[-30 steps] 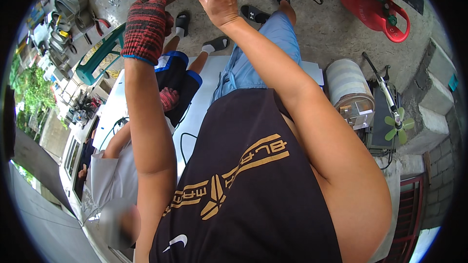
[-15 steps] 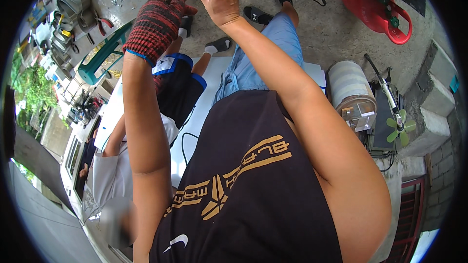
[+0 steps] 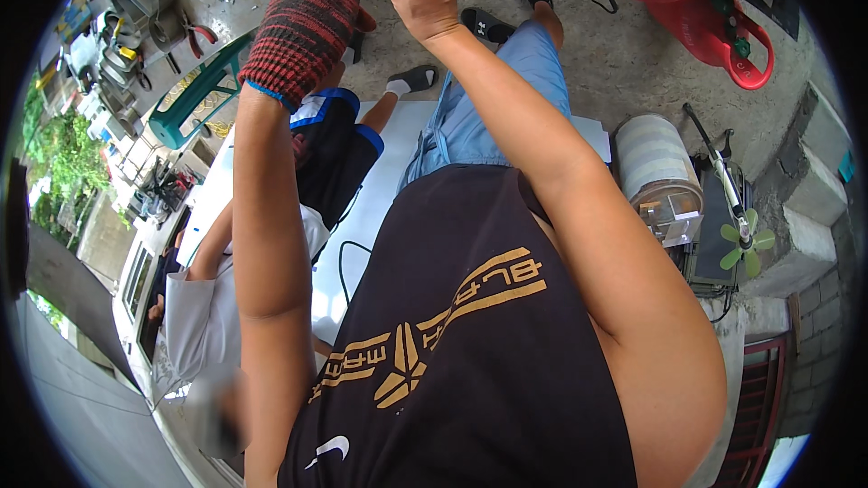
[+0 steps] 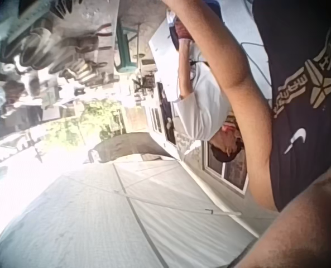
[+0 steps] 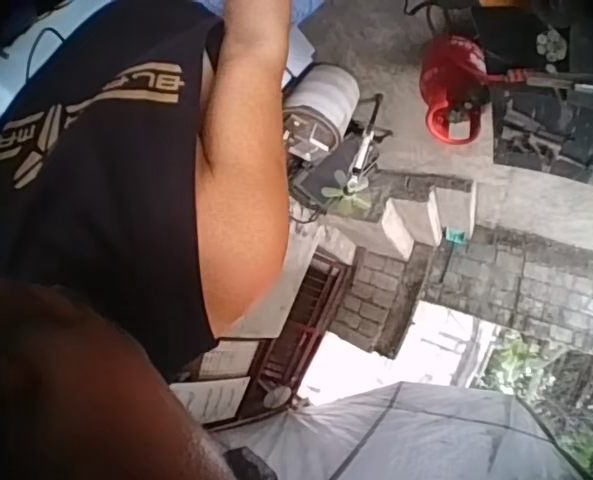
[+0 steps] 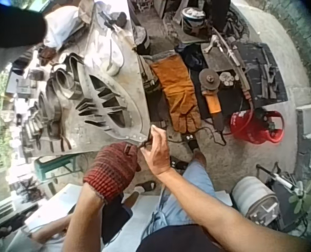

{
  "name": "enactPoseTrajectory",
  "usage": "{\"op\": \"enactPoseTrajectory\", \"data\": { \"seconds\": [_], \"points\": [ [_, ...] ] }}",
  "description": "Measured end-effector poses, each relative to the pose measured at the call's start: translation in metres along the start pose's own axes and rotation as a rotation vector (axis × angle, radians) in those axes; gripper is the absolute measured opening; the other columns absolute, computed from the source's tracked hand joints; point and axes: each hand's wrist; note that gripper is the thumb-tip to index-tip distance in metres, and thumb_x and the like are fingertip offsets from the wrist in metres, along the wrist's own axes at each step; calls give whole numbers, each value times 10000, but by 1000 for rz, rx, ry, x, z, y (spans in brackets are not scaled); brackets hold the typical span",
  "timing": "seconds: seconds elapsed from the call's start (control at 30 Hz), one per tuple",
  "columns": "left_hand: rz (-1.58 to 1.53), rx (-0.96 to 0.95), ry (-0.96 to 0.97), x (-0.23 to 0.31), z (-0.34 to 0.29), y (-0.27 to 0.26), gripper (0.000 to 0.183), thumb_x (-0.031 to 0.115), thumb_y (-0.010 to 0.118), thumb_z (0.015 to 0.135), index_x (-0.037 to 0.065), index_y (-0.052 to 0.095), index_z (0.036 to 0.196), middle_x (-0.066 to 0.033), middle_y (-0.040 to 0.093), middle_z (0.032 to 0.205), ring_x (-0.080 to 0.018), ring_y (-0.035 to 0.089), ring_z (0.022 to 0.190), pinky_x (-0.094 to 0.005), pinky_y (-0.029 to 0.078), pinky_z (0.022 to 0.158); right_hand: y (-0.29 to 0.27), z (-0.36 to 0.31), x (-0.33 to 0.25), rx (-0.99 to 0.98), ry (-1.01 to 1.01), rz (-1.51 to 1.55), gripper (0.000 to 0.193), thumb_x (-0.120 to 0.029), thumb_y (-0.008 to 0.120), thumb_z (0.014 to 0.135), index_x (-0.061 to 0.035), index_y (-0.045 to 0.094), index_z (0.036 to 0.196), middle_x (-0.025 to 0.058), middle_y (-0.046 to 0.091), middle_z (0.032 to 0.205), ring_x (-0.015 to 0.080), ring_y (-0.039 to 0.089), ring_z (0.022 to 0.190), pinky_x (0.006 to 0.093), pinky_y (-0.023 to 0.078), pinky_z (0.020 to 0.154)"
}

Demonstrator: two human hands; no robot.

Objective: Assembling and attaching metal side panels to a large sign letter using a hammer and pliers.

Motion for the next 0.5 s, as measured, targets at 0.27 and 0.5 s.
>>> {"op": "enactPoseTrajectory", "data": {
  "seconds": [0.27, 0.5],
  "points": [
    [-86, 60, -41, -8, 2, 8, 478, 15, 752, 759, 38, 672, 1229, -114, 761, 1002, -310, 721, 1010, -384, 590, 867, 3, 1, -8, -15, 15, 23, 765, 24, 849, 655, 53, 488, 1329, 240, 512, 1343, 430, 516, 1253, 447, 438, 1093],
    [-240, -94, -113, -6, 2, -3, 536, -12, 755, 733, 33, 659, 1259, -125, 749, 1056, -326, 715, 1008, -394, 587, 851, 6, -1, -11, -2, 46, -12, 797, 17, 854, 659, 48, 463, 1353, 246, 492, 1345, 422, 485, 1278, 457, 405, 1122]
  ]
}}
Point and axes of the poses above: each hand's wrist, its own z-axis towards the middle knuckle, its own y-axis out of the palm, x = y × z
